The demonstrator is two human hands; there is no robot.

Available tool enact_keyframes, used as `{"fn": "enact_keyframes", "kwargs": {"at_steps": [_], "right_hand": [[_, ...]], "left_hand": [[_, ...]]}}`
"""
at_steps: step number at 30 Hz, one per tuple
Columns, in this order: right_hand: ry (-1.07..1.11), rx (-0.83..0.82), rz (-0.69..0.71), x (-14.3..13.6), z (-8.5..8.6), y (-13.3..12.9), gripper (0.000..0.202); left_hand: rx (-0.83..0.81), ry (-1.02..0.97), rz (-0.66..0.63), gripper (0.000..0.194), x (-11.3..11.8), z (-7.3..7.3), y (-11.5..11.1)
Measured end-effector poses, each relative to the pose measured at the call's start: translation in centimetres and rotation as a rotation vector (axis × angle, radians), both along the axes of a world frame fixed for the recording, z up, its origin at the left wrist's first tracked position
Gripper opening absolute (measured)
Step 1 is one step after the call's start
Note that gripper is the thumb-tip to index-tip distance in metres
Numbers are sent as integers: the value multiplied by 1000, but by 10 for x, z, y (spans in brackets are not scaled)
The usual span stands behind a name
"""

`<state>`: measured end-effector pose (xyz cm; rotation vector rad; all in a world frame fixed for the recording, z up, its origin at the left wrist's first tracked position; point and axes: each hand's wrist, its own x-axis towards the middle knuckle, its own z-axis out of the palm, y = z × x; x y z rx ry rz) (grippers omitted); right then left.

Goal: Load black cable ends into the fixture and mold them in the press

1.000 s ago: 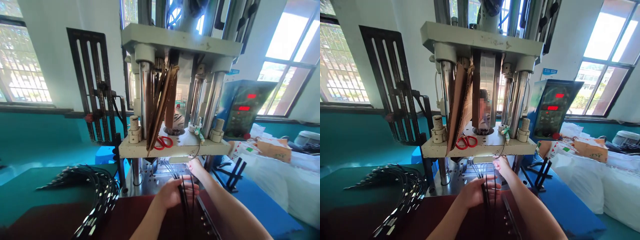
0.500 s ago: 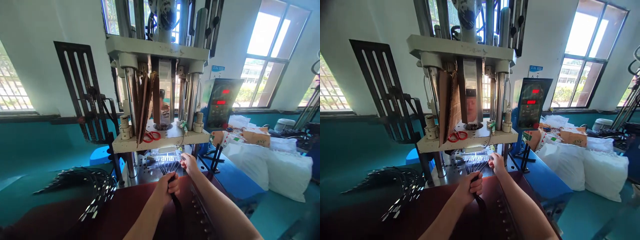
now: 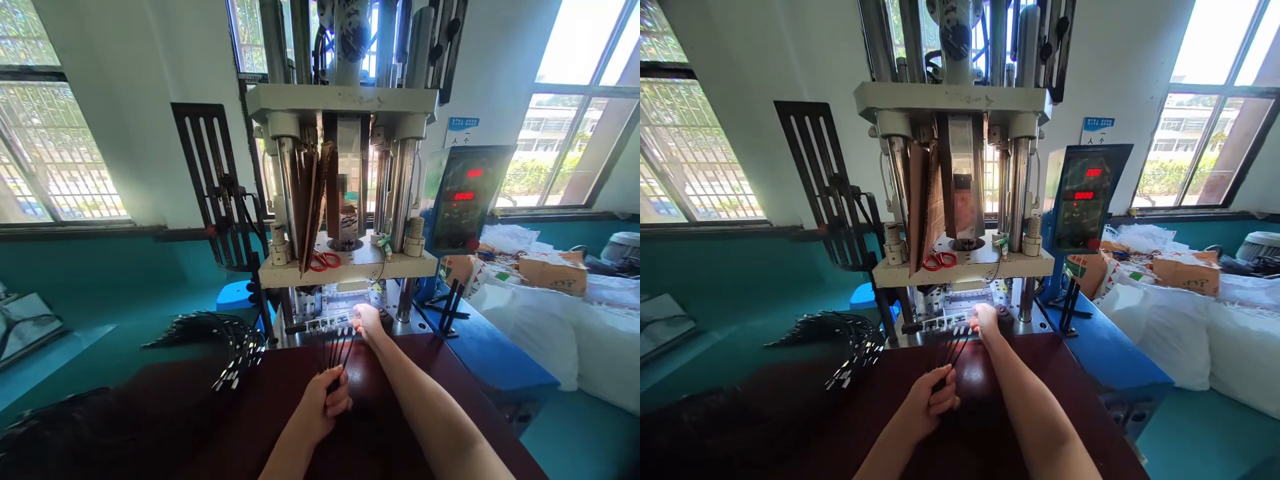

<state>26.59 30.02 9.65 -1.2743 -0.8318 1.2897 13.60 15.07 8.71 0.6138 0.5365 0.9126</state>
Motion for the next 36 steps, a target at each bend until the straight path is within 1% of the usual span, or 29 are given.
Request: {"fn": "enact_keyframes", "kwargs": {"at_steps": [3, 5, 6, 9, 11, 13, 15, 18, 20, 22, 24, 26, 27, 28, 29, 31, 33, 34, 35, 36], "right_hand": [[-18, 0, -27, 0, 0, 2, 22], [-31, 18, -33, 7, 4, 1, 22], [-38, 35, -32, 13, 6, -2, 21], [-52, 92, -33, 40, 10, -17, 17], [-56, 119, -52, 65, 10, -32, 13], [-52, 132, -87, 95, 7, -51, 10], [-43, 128, -147, 128, 3, -71, 11], [-33, 79, -270, 173, -5, -102, 16], [-23, 49, -339, 197, -8, -123, 19], [-5, 33, -389, 214, -12, -142, 22], [31, 6, -379, 228, -17, -160, 29], [23, -27, -255, 243, -24, -172, 36], [-40, -56, -173, 251, -28, -177, 38], [-160, -86, -106, 258, -30, -181, 38], [-337, -108, -54, 263, -31, -184, 35], [-803, -122, -1, 264, -27, -190, 26], [-1293, -76, 15, 248, -13, -198, 24], [-1512, -30, -1, 231, -4, -202, 27], [-1655, 38, -6, 210, 6, -207, 35], [-1711, 172, 41, 186, 16, -211, 40]], "left_hand": [[22, -50, 19, 28, -4, -4, -12], [20, -95, 92, 28, -7, -4, -15], [16, -129, 154, 28, -9, -4, -14], [27, -217, 372, 25, -18, -1, -7], [30, -242, 500, 24, -23, 1, -1], [6, -248, 586, 23, -26, 3, 3], [-43, -254, 627, 23, -27, 5, 6], [-100, -254, 641, 21, -26, 9, 8], [-128, -239, 647, 22, -24, 13, 9], [-151, -222, 651, 23, -23, 16, 10], [-162, -216, 651, 23, -21, 18, 11], [-153, -216, 654, 22, -20, 19, 12], [-148, -216, 655, 21, -20, 19, 12], [-146, -215, 659, 21, -20, 19, 13], [-148, -216, 662, 21, -20, 19, 13], [-149, -222, 665, 22, -20, 18, 13], [-143, -219, 672, 24, -19, 19, 13], [-137, -214, 678, 25, -19, 19, 12], [-128, -208, 685, 26, -18, 21, 12], [-116, -201, 692, 26, -17, 22, 11]]}}
